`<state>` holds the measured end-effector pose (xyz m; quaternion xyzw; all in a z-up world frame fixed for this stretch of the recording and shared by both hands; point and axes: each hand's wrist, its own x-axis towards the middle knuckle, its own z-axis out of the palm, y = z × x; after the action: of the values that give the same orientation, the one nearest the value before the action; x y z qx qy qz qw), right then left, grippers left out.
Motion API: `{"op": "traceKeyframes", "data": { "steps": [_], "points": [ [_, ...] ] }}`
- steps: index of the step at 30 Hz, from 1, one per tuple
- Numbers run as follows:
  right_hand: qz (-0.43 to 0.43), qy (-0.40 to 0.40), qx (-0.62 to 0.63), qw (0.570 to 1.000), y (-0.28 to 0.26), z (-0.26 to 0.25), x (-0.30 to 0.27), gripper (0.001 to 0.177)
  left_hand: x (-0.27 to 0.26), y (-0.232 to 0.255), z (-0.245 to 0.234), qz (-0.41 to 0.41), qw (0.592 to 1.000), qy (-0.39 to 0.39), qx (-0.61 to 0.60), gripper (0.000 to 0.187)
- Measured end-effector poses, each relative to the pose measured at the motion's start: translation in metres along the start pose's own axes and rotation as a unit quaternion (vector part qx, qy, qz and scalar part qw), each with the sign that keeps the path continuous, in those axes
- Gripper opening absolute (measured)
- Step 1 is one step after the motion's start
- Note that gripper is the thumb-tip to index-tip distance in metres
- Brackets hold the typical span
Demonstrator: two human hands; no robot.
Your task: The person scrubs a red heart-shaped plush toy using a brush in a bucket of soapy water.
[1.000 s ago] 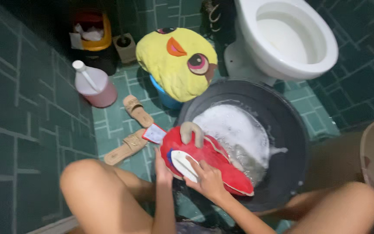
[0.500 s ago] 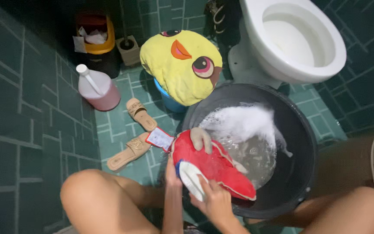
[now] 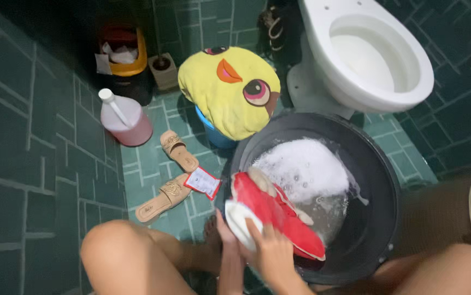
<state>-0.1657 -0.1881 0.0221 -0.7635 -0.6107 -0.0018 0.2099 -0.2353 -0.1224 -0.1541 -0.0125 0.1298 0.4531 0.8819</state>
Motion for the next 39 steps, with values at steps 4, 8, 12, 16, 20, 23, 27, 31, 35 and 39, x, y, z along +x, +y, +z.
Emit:
{"op": "traceKeyframes", "data": {
  "steps": [4, 8, 12, 16, 20, 23, 27, 31, 35, 39],
  "points": [
    [-0.007, -0.059, 0.003, 0.998, 0.013, 0.05, 0.096, 0.05, -0.01, -0.01, 0.041, -0.03, 0.996, 0.081, -0.002, 0.08],
    [-0.004, -0.121, -0.075, 0.99, 0.021, 0.075, 0.171, 0.034, 0.0, -0.021, 0.049, -0.066, 0.994, 0.091, 0.012, 0.09],
    [-0.105, -0.012, -0.059, 0.993, 0.016, 0.037, 0.081, 0.042, 0.002, -0.032, -0.008, -0.075, 0.992, 0.068, -0.073, 0.089],
    [-0.01, -0.116, -0.061, 0.991, -0.012, -0.039, -0.005, 0.078, 0.02, -0.039, -0.058, 0.01, 0.981, -0.165, -0.103, 0.085],
    [-0.011, -0.116, 0.007, 0.993, 0.012, -0.011, 0.064, 0.051, 0.0, -0.036, -0.015, -0.058, 0.993, 0.097, -0.024, 0.086],
    [-0.015, -0.201, -0.071, 0.977, 0.026, 0.044, 0.16, 0.056, -0.017, -0.029, 0.034, -0.07, 0.984, 0.165, 0.01, 0.092],
    [0.034, -0.187, -0.035, 0.981, 0.042, 0.039, 0.175, 0.056, -0.008, -0.014, 0.063, -0.072, 0.975, 0.209, -0.019, 0.097],
    [0.011, -0.066, -0.008, 0.998, 0.043, -0.026, 0.047, 0.064, -0.007, -0.022, 0.052, -0.091, 0.985, 0.148, -0.007, 0.104],
    [-0.002, 0.093, 0.005, 0.996, 0.05, -0.051, -0.048, 0.061, -0.01, -0.015, 0.065, -0.11, 0.982, 0.156, -0.006, 0.108],
    [-0.007, 0.074, 0.044, 0.996, 0.084, -0.048, -0.097, 0.07, -0.01, 0.008, 0.099, -0.07, 0.978, 0.193, -0.04, 0.098]
  ]
}}
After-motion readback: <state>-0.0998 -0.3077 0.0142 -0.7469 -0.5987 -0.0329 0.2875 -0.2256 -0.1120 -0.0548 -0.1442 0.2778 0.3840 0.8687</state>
